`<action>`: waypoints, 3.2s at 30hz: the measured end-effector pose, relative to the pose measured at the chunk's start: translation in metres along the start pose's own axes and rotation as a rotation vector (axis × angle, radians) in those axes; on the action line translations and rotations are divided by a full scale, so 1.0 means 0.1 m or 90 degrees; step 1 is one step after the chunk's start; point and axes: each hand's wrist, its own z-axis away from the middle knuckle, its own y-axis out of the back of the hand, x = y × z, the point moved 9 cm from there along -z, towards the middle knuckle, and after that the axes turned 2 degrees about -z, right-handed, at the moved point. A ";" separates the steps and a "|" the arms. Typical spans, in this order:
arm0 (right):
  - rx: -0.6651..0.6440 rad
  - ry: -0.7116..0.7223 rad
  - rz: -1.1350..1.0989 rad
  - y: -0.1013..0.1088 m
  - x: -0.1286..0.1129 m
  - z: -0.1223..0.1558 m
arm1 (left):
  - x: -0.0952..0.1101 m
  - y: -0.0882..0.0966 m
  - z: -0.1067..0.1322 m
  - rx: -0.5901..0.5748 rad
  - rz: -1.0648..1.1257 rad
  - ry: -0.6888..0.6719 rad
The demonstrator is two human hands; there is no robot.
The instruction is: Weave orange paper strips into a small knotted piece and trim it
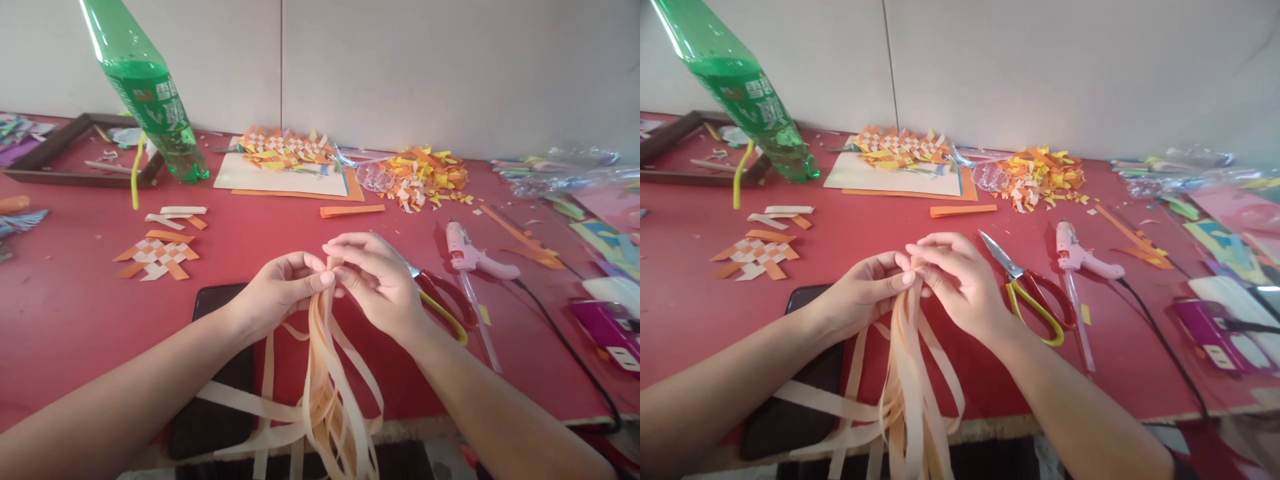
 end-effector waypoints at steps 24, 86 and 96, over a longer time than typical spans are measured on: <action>0.022 0.104 0.023 0.18 -0.27 -0.05 | 0.09 0.24 -0.01 0.151 0.144 -0.049; 0.074 -0.035 0.110 0.02 -0.02 -0.07 | 0.04 0.08 -0.02 0.041 0.040 -0.019; 0.059 0.083 0.164 -0.01 -0.14 -0.05 | 0.03 0.10 0.00 0.057 0.039 -0.012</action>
